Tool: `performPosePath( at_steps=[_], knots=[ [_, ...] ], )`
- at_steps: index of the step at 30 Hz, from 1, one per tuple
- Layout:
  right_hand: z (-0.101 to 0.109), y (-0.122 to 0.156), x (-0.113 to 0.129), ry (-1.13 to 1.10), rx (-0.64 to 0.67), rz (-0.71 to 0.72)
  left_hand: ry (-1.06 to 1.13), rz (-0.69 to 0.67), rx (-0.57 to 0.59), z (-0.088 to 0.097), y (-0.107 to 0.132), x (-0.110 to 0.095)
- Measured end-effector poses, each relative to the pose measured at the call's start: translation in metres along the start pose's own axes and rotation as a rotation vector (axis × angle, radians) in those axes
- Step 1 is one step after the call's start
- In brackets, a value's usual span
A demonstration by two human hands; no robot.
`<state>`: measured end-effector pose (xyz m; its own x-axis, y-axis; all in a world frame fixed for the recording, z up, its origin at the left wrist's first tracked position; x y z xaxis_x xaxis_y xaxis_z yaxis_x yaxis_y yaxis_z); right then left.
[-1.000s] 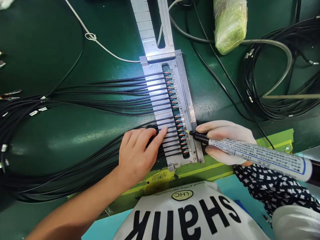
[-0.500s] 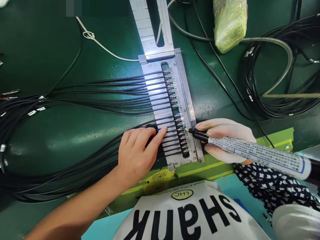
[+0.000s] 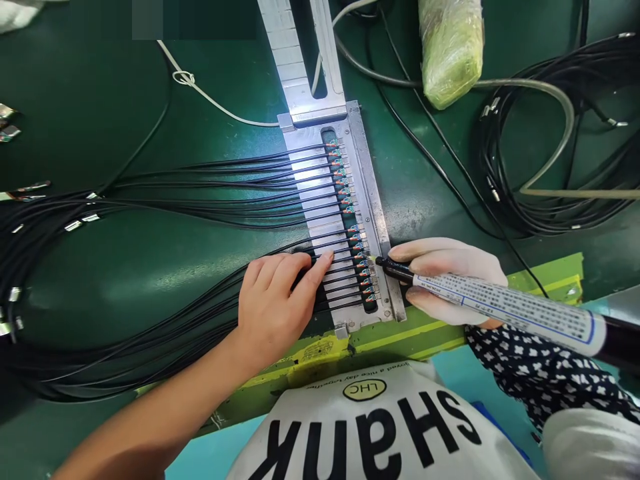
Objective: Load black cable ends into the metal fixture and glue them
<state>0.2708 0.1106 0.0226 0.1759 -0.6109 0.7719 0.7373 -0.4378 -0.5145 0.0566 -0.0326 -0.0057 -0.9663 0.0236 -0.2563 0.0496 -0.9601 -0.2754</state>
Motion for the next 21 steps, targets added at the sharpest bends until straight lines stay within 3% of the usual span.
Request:
performPosePath(
  at_steps=[21],
  knots=[
    [0.0002,-0.0004,-0.0001,0.027,0.023,-0.029,-0.008,0.008,0.012,-0.0009,0.0009,0.0007]
  ],
)
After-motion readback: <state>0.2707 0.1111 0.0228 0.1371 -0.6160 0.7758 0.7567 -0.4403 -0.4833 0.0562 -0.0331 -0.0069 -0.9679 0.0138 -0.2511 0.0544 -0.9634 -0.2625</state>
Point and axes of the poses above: each hand's wrist, its own y-axis away from the middle knuckle, its own z-axis out of the back of the hand, x = y × z, the point moved 3 cm from there along -y, towards the middle knuckle, and after that the axes turned 10 degrees about z, right-handed, at the moved point
